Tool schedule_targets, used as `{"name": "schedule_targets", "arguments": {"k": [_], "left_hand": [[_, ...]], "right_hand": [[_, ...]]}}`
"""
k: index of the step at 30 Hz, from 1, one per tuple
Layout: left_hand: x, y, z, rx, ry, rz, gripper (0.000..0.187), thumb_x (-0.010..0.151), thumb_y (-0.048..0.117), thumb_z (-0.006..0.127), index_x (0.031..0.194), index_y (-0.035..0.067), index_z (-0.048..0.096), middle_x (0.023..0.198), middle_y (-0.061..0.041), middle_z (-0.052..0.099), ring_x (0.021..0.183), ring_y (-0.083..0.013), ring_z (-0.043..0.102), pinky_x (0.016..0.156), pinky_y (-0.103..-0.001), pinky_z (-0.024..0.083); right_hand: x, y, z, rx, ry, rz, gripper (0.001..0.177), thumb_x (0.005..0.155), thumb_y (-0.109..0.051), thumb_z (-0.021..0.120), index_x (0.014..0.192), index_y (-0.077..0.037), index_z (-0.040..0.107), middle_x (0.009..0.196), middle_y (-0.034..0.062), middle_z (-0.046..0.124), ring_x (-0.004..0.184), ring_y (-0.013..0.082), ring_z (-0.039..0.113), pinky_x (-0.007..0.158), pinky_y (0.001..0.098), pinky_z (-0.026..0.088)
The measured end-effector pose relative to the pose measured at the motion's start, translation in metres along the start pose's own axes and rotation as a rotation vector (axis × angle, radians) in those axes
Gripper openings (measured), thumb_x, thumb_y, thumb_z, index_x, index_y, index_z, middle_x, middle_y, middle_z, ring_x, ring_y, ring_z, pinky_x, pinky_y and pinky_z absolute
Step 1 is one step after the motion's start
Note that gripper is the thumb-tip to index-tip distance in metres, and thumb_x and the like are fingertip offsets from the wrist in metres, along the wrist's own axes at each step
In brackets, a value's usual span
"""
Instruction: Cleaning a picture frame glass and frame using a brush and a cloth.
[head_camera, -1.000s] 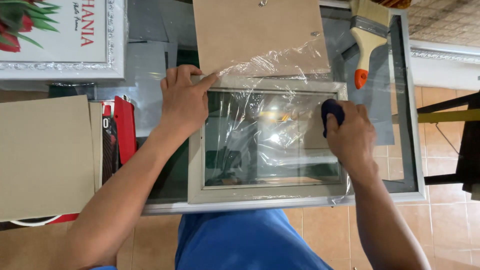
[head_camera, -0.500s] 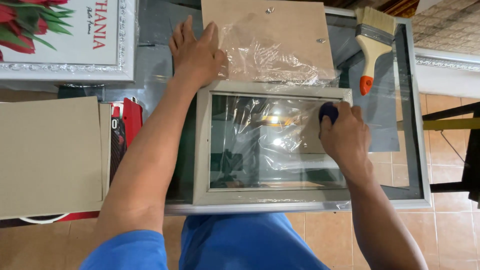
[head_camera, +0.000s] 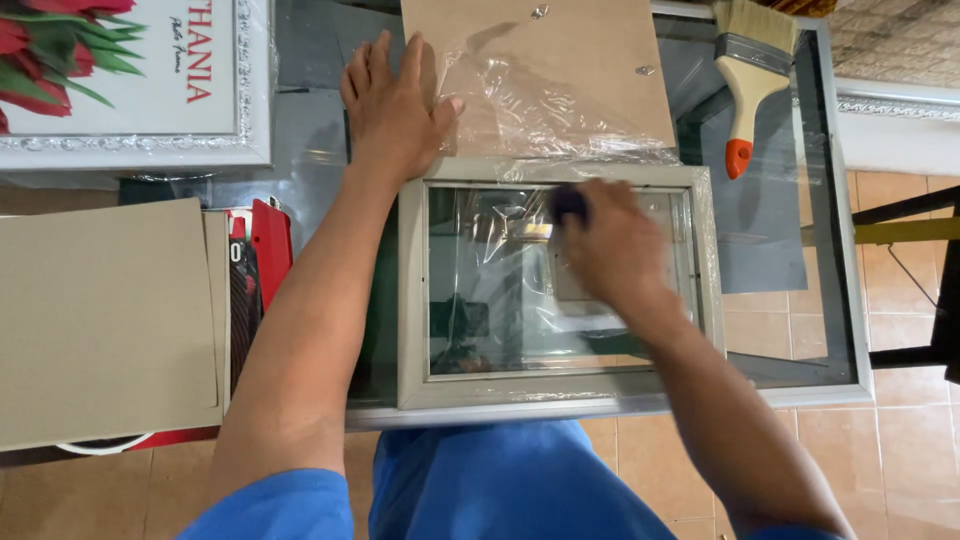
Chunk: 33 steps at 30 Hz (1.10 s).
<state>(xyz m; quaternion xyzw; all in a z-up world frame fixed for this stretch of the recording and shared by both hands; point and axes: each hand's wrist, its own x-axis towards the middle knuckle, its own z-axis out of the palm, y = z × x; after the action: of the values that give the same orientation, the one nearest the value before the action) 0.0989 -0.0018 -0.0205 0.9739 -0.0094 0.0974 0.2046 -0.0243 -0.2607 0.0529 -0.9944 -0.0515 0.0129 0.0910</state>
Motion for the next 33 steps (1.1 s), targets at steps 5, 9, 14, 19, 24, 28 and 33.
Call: {"name": "schedule_targets", "arguments": {"k": [5,9,14,19,24,28,33], "left_hand": [[0.000,0.005,-0.002,0.032,-0.028,-0.015,0.074,0.099,0.044,0.067,0.159,0.012,0.036,0.161,-0.026,0.026,0.144,-0.0450,0.021,0.116,-0.057,0.015],[0.002,0.003,0.001,0.000,-0.006,-0.014,0.074,0.097,0.040,0.065,0.159,0.012,0.035,0.161,-0.025,0.028,0.146,-0.0434,0.020,0.117,-0.057,0.013],[-0.004,-0.002,0.008,-0.048,0.181,0.082,0.064,0.093,0.033,0.077,0.143,0.012,0.043,0.151,-0.027,0.039,0.139,-0.0452,0.031,0.114,-0.059,0.018],[-0.003,-0.001,0.011,-0.109,0.249,0.140,0.040,0.089,0.025,0.081,0.120,0.018,0.056,0.148,-0.028,0.042,0.136,-0.0481,0.032,0.112,-0.061,0.018],[0.000,0.005,0.000,-0.045,0.006,0.017,0.046,0.101,0.038,0.063,0.145,0.025,0.057,0.159,-0.025,0.028,0.146,-0.0443,0.019,0.116,-0.064,0.010],[-0.002,0.000,0.005,-0.031,0.053,0.064,0.067,0.101,0.035,0.070,0.158,0.023,0.037,0.159,-0.026,0.032,0.145,-0.0459,0.024,0.115,-0.067,0.014],[-0.006,0.004,-0.006,-0.107,-0.002,0.085,0.045,0.102,0.035,0.062,0.147,0.029,0.061,0.160,-0.026,0.027,0.148,-0.0484,0.016,0.116,-0.070,0.005]], "right_hand": [[-0.015,0.079,-0.014,-0.031,0.105,0.214,0.033,0.097,-0.018,0.065,0.125,-0.001,0.060,0.115,0.0261,0.061,0.085,0.0484,0.067,0.075,0.0556,0.053],[-0.022,0.009,0.003,0.013,0.259,-0.152,0.037,0.085,-0.015,0.071,0.122,-0.007,0.068,0.110,0.0208,0.066,0.082,0.0408,0.066,0.069,0.0494,0.054],[0.017,-0.067,0.016,0.137,0.175,-0.588,0.037,0.083,-0.011,0.071,0.120,-0.010,0.065,0.106,0.0119,0.058,0.086,0.0322,0.063,0.070,0.0408,0.054],[0.015,-0.068,0.007,0.110,0.073,-0.639,0.037,0.085,-0.012,0.070,0.123,-0.012,0.068,0.108,0.0123,0.058,0.087,0.0318,0.065,0.076,0.0420,0.056],[-0.076,-0.042,-0.012,0.221,-0.309,-0.872,0.048,0.078,-0.014,0.071,0.126,-0.014,0.066,0.116,0.0135,0.054,0.092,0.0330,0.060,0.081,0.0433,0.051],[-0.053,-0.054,-0.009,0.230,-0.422,-0.827,0.038,0.084,-0.018,0.069,0.122,-0.016,0.069,0.109,0.0101,0.060,0.100,0.0318,0.061,0.083,0.0441,0.053],[0.001,-0.065,0.007,0.175,-0.108,-0.462,0.033,0.089,-0.019,0.068,0.122,-0.016,0.065,0.108,0.0122,0.057,0.071,0.0329,0.066,0.061,0.0433,0.058]]}}
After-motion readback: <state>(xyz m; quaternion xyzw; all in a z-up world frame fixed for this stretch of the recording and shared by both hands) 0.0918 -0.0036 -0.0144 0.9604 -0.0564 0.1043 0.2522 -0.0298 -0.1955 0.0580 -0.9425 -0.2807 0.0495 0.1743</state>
